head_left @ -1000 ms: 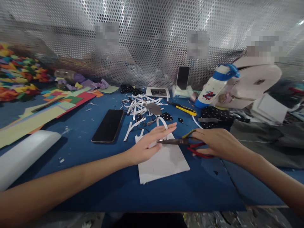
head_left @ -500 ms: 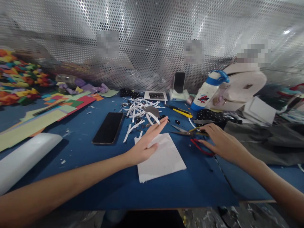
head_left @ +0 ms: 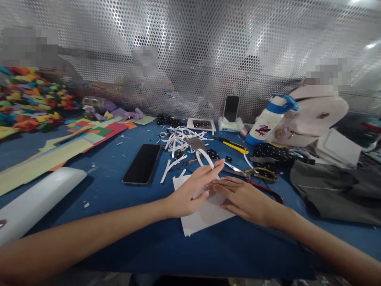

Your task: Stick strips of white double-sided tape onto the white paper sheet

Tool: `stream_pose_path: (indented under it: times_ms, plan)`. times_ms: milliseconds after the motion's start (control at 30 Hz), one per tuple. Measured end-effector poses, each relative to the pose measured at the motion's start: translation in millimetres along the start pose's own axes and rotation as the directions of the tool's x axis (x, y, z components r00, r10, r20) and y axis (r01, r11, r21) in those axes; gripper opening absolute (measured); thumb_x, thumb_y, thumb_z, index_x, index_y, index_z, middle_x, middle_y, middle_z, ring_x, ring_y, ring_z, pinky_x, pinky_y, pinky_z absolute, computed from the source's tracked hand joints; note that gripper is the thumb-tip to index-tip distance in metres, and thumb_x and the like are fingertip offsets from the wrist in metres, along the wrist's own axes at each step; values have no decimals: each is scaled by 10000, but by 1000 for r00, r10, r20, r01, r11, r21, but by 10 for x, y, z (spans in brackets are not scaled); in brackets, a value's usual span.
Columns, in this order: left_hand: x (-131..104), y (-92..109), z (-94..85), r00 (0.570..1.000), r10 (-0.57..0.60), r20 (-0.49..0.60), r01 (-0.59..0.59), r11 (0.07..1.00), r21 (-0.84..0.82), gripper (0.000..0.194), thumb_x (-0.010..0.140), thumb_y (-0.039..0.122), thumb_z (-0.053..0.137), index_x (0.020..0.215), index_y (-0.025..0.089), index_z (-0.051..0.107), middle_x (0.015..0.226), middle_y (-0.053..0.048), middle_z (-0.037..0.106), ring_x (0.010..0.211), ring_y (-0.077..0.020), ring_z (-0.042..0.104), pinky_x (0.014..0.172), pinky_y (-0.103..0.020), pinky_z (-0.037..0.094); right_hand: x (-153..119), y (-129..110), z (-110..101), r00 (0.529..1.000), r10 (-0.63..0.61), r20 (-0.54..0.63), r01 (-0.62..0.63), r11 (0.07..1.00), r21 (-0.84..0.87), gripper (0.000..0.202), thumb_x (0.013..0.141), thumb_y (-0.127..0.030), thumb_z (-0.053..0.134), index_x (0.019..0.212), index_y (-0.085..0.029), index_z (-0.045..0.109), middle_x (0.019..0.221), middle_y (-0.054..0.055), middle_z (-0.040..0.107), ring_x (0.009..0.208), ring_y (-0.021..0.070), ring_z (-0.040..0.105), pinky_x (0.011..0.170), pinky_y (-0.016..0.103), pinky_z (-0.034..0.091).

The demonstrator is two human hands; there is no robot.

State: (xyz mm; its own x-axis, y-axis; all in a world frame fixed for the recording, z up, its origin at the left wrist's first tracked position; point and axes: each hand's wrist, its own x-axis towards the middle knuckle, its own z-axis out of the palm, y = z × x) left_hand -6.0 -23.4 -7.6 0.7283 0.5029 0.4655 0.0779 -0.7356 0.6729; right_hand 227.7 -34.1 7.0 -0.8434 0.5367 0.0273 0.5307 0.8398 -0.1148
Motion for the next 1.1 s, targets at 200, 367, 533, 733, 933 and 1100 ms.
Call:
stream_pose_path:
  times_ms: [200,367,533,733,933,1100]
  plan:
    - [6,12,-13,1000,-6,-3,6,1000,-23,662,953,206,403,1537,268,97,1610,-5,93,1478,-273,110,1207,-475,179,54,12,64,999,24,-31,-24,1000,7,468,977,-317,442,1407,-131,427,1400,152,519,1328,243,450,1101,432,389]
    - [-35,31,37,989,70,-130,-63,996,57,566,971,193,373,1514,245,223,1551,-83,296,1403,-280,312,1137,-495,312,40,-29,63,998,4,-69,-3,1000,24,424,967,-299,456,1366,-156,467,1380,133,534,1327,242,444,1106,447,380]
    - [-61,62,46,962,206,-179,-160,958,240,500,976,128,336,1461,247,353,1328,-85,582,1104,-214,588,974,-417,457,-28,-99,32,994,11,-108,-2,997,80,399,987,-319,420,1362,-190,467,1365,105,549,1313,220,455,1114,444,372]
    - [209,-86,-478,974,-100,-203,176,897,405,588,979,197,396,1524,223,175,1169,-55,696,847,-154,691,795,-300,545,-110,-97,21,998,-4,-63,9,997,82,496,980,-302,434,1465,-228,360,1462,57,472,1347,196,421,1122,403,374]
    - [390,-612,-1038,923,-218,-317,383,588,712,251,951,301,491,994,199,716,827,-49,746,762,-210,692,653,-283,499,-121,-90,9,999,-33,-32,36,995,88,494,997,-302,404,1482,-239,338,1506,36,413,1372,183,394,1145,384,342]
    - [378,-839,-1021,927,-242,-287,372,490,788,232,907,325,570,1053,201,700,822,-64,741,729,-216,682,597,-256,473,-245,-65,-91,1000,-8,-7,8,995,95,524,988,-320,422,1496,-268,304,1558,30,312,1407,196,340,1139,391,349]
